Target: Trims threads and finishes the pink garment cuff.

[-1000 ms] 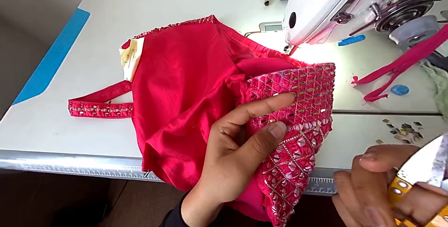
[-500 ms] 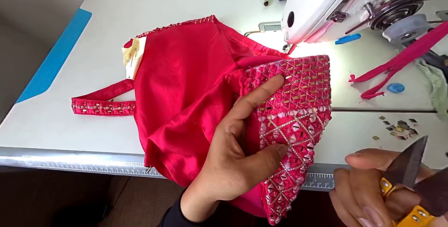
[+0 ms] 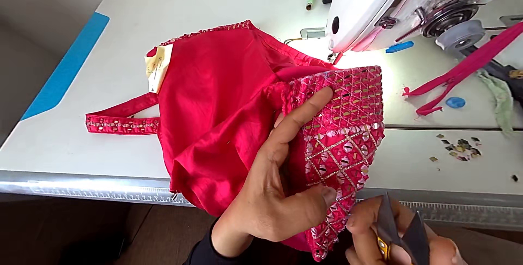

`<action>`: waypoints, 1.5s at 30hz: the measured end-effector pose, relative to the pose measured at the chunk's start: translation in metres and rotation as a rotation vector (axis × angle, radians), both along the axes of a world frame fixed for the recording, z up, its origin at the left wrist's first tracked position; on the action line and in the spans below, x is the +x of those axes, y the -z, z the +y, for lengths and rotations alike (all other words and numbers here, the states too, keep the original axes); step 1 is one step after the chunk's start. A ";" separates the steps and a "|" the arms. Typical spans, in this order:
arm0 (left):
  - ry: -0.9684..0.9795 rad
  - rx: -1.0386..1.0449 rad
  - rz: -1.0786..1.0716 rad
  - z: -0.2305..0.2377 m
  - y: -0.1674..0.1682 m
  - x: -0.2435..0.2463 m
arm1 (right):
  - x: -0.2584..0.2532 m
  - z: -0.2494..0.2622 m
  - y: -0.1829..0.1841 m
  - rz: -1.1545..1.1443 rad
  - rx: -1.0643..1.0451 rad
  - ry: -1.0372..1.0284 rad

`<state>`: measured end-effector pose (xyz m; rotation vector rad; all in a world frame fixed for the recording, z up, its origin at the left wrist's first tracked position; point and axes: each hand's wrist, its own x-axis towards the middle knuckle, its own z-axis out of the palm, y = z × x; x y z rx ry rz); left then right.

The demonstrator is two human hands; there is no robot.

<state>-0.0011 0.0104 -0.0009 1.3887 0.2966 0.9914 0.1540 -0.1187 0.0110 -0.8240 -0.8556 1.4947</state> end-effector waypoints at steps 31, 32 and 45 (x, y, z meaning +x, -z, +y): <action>-0.064 0.038 0.013 0.000 0.000 0.004 | 0.008 0.006 0.003 -0.043 0.041 -0.024; -0.071 0.040 0.016 0.000 0.000 0.004 | 0.008 0.006 0.003 -0.042 0.042 -0.025; 0.016 -0.053 -0.075 -0.001 -0.001 0.001 | 0.012 0.005 0.004 0.063 -0.025 0.053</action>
